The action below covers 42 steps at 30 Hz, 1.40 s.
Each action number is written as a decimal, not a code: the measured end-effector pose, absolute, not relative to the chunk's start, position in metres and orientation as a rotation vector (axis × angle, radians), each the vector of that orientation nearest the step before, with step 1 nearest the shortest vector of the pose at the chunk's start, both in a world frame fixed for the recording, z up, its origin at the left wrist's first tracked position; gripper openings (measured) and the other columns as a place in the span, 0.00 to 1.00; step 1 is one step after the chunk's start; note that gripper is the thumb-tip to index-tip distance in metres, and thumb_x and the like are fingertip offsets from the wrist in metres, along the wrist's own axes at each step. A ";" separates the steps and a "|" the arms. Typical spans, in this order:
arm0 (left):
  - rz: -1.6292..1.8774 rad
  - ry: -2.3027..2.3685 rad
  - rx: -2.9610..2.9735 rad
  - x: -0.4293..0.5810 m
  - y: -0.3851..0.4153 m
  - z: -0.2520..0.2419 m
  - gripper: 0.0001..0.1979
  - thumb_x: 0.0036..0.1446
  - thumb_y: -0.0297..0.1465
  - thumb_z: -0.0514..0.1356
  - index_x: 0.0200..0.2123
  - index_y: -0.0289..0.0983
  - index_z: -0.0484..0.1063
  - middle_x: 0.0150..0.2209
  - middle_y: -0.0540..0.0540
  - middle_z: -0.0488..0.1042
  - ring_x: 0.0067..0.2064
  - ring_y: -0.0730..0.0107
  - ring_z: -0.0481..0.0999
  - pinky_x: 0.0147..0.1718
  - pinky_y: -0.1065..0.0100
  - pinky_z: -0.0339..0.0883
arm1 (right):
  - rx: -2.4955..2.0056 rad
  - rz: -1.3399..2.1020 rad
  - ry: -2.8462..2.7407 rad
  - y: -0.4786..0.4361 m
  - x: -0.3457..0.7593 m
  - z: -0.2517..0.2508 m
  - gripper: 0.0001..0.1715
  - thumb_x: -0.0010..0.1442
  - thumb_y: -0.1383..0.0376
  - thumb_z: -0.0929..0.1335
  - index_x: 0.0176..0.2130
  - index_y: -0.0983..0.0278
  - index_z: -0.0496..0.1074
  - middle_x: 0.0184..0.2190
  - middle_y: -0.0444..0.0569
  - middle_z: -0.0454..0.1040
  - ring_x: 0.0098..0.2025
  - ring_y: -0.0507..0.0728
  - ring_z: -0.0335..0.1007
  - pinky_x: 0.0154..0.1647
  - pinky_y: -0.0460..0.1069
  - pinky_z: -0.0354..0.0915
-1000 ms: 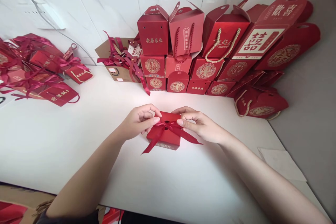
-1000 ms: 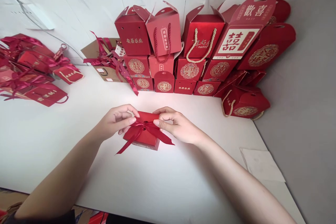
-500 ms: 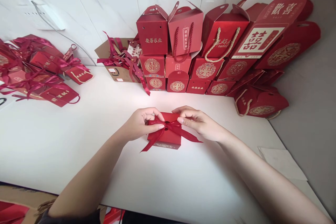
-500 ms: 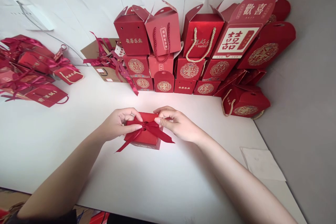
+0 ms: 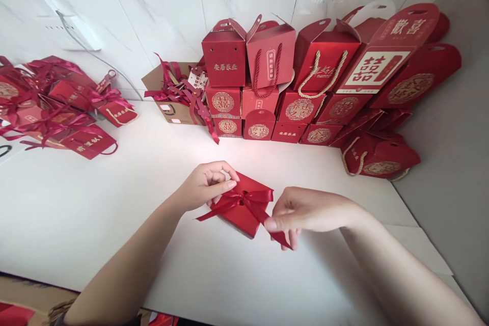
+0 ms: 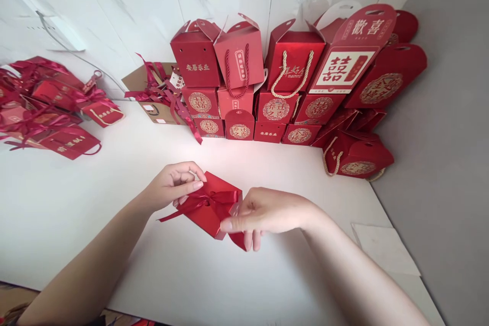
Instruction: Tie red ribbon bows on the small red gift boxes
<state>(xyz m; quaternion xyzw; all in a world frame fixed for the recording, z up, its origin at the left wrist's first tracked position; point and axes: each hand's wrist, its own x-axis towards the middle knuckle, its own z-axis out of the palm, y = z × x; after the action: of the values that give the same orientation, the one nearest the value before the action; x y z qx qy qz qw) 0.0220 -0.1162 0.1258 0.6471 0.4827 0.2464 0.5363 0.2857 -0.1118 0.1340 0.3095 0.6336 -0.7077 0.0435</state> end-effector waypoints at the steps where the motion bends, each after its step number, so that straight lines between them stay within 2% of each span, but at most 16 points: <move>1: 0.590 1.146 1.541 0.021 -0.116 0.126 0.10 0.60 0.38 0.58 0.38 0.37 0.70 0.16 0.58 0.59 0.17 0.80 0.61 0.17 0.77 0.58 | 0.871 -2.193 1.941 -0.112 0.285 0.133 0.26 0.57 0.47 0.69 0.30 0.68 0.77 0.23 0.49 0.77 0.24 0.53 0.73 0.30 0.47 0.68; 6: 0.634 1.094 1.616 0.017 -0.113 0.124 0.09 0.59 0.37 0.60 0.37 0.36 0.70 0.16 0.59 0.51 0.18 0.81 0.53 0.19 0.76 0.50 | 0.743 -2.117 2.088 -0.106 0.286 0.123 0.20 0.60 0.54 0.68 0.29 0.67 0.77 0.22 0.46 0.76 0.24 0.52 0.72 0.30 0.46 0.66; 12: 0.644 1.052 1.640 0.017 -0.110 0.123 0.08 0.56 0.35 0.61 0.36 0.36 0.70 0.16 0.60 0.49 0.19 0.80 0.49 0.21 0.74 0.48 | 0.721 -2.060 2.109 -0.097 0.287 0.109 0.17 0.60 0.56 0.69 0.27 0.66 0.73 0.21 0.44 0.74 0.22 0.50 0.70 0.27 0.45 0.65; 17: 0.597 1.048 1.617 0.012 -0.107 0.120 0.10 0.54 0.35 0.63 0.37 0.35 0.70 0.16 0.59 0.55 0.19 0.82 0.53 0.21 0.75 0.49 | 0.617 -2.168 1.918 -0.090 0.286 0.083 0.15 0.55 0.56 0.73 0.30 0.67 0.75 0.21 0.43 0.74 0.24 0.50 0.72 0.29 0.45 0.68; 20: 0.603 1.076 1.609 0.004 -0.103 0.120 0.12 0.54 0.36 0.63 0.40 0.36 0.70 0.18 0.58 0.59 0.19 0.82 0.56 0.20 0.76 0.50 | 0.589 -2.145 1.861 -0.084 0.289 0.066 0.16 0.49 0.57 0.76 0.32 0.68 0.76 0.26 0.46 0.77 0.28 0.50 0.74 0.29 0.44 0.69; 22: 0.619 1.094 1.638 0.000 -0.102 0.124 0.14 0.55 0.37 0.61 0.42 0.36 0.69 0.24 0.54 0.65 0.22 0.81 0.61 0.21 0.76 0.53 | 0.618 -2.207 1.873 -0.080 0.291 0.058 0.17 0.49 0.57 0.76 0.32 0.68 0.75 0.29 0.47 0.78 0.30 0.51 0.75 0.28 0.43 0.69; 24: 0.637 1.177 1.744 -0.001 -0.104 0.132 0.15 0.55 0.39 0.61 0.44 0.37 0.70 0.34 0.49 0.70 0.25 0.79 0.65 0.24 0.74 0.58 | 0.648 -2.291 1.876 -0.077 0.292 0.053 0.17 0.51 0.56 0.75 0.32 0.68 0.74 0.30 0.47 0.77 0.30 0.51 0.75 0.27 0.44 0.70; 26: 0.679 1.391 1.911 0.002 -0.112 0.143 0.18 0.55 0.42 0.60 0.46 0.39 0.70 0.44 0.45 0.71 0.30 0.75 0.68 0.27 0.72 0.62 | 0.668 -2.362 1.858 -0.076 0.292 0.051 0.18 0.52 0.55 0.74 0.32 0.68 0.73 0.30 0.48 0.77 0.29 0.51 0.75 0.27 0.45 0.71; 28: 0.725 1.679 2.078 0.010 -0.127 0.154 0.23 0.54 0.47 0.59 0.50 0.42 0.68 0.50 0.43 0.70 0.39 0.65 0.72 0.34 0.66 0.66 | 0.699 -2.431 1.829 -0.076 0.290 0.050 0.20 0.53 0.54 0.74 0.32 0.69 0.73 0.31 0.49 0.77 0.31 0.52 0.76 0.30 0.46 0.73; 31: 0.556 1.869 2.209 0.031 -0.155 0.160 0.41 0.47 0.53 0.62 0.61 0.42 0.58 0.56 0.38 0.67 0.54 0.48 0.69 0.45 0.58 0.66 | 0.744 -2.516 1.771 -0.076 0.289 0.049 0.20 0.53 0.54 0.74 0.33 0.69 0.72 0.33 0.51 0.78 0.33 0.53 0.76 0.34 0.48 0.74; 33: 0.441 1.909 2.218 0.042 -0.169 0.159 0.50 0.41 0.55 0.64 0.64 0.40 0.55 0.55 0.34 0.67 0.54 0.41 0.69 0.45 0.55 0.65 | 0.757 -2.551 1.744 -0.076 0.288 0.048 0.20 0.53 0.54 0.74 0.33 0.69 0.72 0.33 0.52 0.78 0.34 0.53 0.76 0.34 0.48 0.74; 35: 0.330 1.918 2.166 0.046 -0.177 0.159 0.51 0.43 0.54 0.63 0.66 0.40 0.51 0.52 0.33 0.70 0.49 0.42 0.73 0.42 0.55 0.66 | 0.767 -2.580 1.740 -0.077 0.288 0.046 0.20 0.53 0.54 0.74 0.34 0.69 0.72 0.34 0.52 0.78 0.34 0.53 0.76 0.35 0.48 0.74; 37: 0.255 1.847 2.099 0.039 -0.177 0.162 0.51 0.46 0.53 0.62 0.68 0.42 0.44 0.51 0.36 0.71 0.45 0.47 0.76 0.38 0.58 0.67 | 0.774 -2.606 1.752 -0.077 0.288 0.044 0.20 0.53 0.54 0.74 0.34 0.69 0.72 0.34 0.52 0.77 0.34 0.53 0.76 0.34 0.48 0.74; 40: 0.209 1.669 2.008 0.009 -0.166 0.173 0.56 0.44 0.49 0.65 0.69 0.46 0.36 0.54 0.40 0.71 0.44 0.53 0.77 0.39 0.63 0.69 | 0.781 -2.613 1.775 -0.078 0.289 0.043 0.20 0.54 0.54 0.73 0.34 0.69 0.73 0.34 0.52 0.77 0.33 0.53 0.76 0.33 0.48 0.74; 42: 0.177 1.638 1.953 -0.021 -0.152 0.178 0.55 0.43 0.48 0.66 0.69 0.44 0.41 0.55 0.39 0.70 0.48 0.53 0.76 0.42 0.64 0.70 | 0.783 -2.614 1.781 -0.078 0.288 0.043 0.19 0.54 0.54 0.73 0.34 0.69 0.73 0.35 0.53 0.77 0.34 0.53 0.76 0.34 0.48 0.74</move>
<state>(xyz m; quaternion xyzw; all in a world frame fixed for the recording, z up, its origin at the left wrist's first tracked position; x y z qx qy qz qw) -0.0206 -0.1524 0.1779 0.7317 0.6137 0.0662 0.2891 0.2885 -0.0783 0.0429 0.2398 0.5456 -0.8009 -0.0583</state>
